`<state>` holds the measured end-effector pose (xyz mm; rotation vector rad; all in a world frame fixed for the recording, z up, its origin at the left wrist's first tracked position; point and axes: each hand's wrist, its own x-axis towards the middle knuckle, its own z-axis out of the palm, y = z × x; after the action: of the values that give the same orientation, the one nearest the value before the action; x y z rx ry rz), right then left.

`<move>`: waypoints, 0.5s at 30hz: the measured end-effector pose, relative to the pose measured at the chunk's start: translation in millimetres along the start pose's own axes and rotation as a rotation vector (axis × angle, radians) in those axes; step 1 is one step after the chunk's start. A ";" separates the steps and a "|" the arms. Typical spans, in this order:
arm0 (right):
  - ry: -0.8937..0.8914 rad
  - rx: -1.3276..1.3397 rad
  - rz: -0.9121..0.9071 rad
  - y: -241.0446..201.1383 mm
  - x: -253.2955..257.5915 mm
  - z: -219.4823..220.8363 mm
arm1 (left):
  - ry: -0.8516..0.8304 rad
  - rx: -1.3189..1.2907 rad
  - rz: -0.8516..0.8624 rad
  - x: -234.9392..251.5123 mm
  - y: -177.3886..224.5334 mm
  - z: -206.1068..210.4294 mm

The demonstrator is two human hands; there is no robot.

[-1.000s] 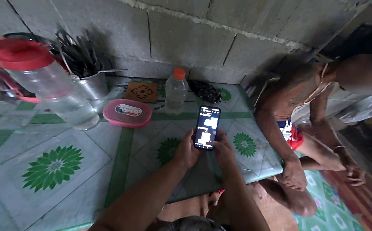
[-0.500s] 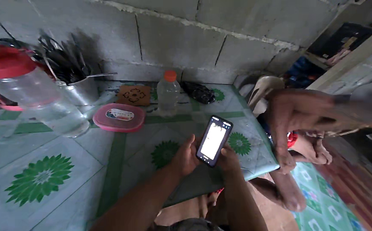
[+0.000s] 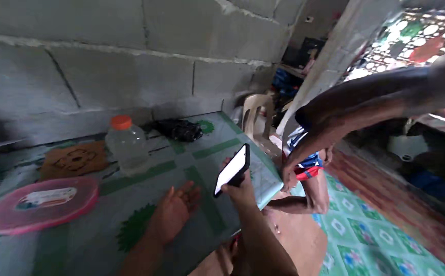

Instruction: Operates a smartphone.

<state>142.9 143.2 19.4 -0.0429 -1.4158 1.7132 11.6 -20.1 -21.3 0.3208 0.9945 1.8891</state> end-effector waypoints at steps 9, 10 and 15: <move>0.706 -0.545 -0.604 -27.7 1.4 -26.4 | 0.101 -0.058 0.007 -4.0 1.3 3.5; 0.720 -0.554 -0.624 -27.7 1.5 -29.8 | 0.093 -0.068 0.006 -3.7 0.1 1.8; 0.776 -0.592 -0.721 -28.4 -1.0 -34.8 | 0.119 -0.082 -0.013 -1.4 -0.2 1.0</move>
<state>178.8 168.2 29.7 -0.4206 -1.0836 0.5405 13.0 -20.7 -20.6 0.1555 0.9920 1.9489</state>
